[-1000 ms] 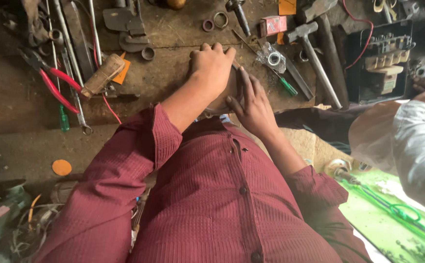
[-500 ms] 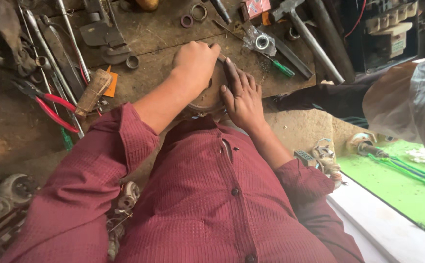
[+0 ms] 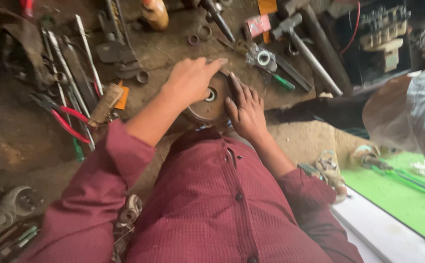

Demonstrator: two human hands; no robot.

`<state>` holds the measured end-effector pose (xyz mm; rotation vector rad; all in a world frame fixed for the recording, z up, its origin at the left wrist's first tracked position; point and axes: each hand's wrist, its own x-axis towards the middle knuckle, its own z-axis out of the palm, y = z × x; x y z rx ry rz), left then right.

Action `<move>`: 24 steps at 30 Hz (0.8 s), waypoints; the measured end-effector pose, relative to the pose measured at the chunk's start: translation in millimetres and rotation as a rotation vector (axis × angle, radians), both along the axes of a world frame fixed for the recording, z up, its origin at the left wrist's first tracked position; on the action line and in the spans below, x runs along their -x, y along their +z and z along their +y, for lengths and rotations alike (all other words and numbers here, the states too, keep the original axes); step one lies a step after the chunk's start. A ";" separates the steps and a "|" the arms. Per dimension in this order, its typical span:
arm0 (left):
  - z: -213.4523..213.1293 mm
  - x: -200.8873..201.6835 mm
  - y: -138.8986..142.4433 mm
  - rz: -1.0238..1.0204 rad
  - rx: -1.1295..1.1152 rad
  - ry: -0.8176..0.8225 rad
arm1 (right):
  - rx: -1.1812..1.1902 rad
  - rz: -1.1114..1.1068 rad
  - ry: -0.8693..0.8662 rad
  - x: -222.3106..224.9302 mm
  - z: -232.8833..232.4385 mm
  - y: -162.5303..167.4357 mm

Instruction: The person works at a cluttered workbench fitting a bearing into the center bore of a round metal pump housing, pressing and seating it by hand while rotating the housing. They then use a wooden mallet to tap the bearing firmly into place and set the housing down on the bench.

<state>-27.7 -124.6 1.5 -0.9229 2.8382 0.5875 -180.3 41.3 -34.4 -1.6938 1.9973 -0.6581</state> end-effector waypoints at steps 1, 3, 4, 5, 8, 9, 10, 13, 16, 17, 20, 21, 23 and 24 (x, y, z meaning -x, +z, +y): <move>0.2 -9.8 2.0 0.127 0.000 0.050 | -0.011 -0.022 0.009 0.3 -0.5 1.5; 12.1 -31.5 2.9 0.368 -0.032 0.150 | -0.057 -0.034 0.000 0.4 0.4 3.6; 20.7 -40.3 2.3 0.316 0.007 0.096 | -0.088 -0.036 -0.003 0.3 1.3 4.2; 28.4 -48.1 1.8 0.269 0.046 0.042 | -0.064 -0.048 0.023 -0.2 2.4 4.4; 43.2 -57.9 1.6 0.193 0.099 -0.057 | 0.025 -0.063 0.086 -1.7 2.6 3.0; 46.6 -58.8 2.6 0.174 0.095 -0.077 | 0.035 -0.067 0.104 -2.6 1.8 2.3; 46.7 -58.7 3.5 0.148 0.103 -0.096 | 0.045 -0.072 0.121 -3.5 0.4 1.4; 41.8 -55.7 3.6 0.028 0.162 -0.197 | 0.027 -0.031 0.102 -7.1 -3.1 -0.3; 37.2 -55.3 -6.1 -0.051 0.258 -0.310 | 0.024 -0.005 0.085 -10.8 -4.2 -1.0; 35.3 -54.8 -11.9 0.000 0.271 -0.311 | 0.023 -0.001 0.085 -11.6 -4.1 -1.2; 37.4 -60.4 -29.9 0.207 0.330 -0.304 | 0.032 0.012 0.079 -12.7 -2.9 -1.9; 37.5 -62.4 -35.2 0.286 0.353 -0.301 | 0.046 0.018 0.080 -12.7 -2.2 -2.0; 37.6 -63.6 -43.6 0.294 0.359 -0.320 | 0.046 0.027 0.070 -12.7 -1.2 -2.4; 37.3 -63.8 -46.2 0.299 0.361 -0.331 | 0.034 0.030 0.061 -12.8 -0.7 -2.4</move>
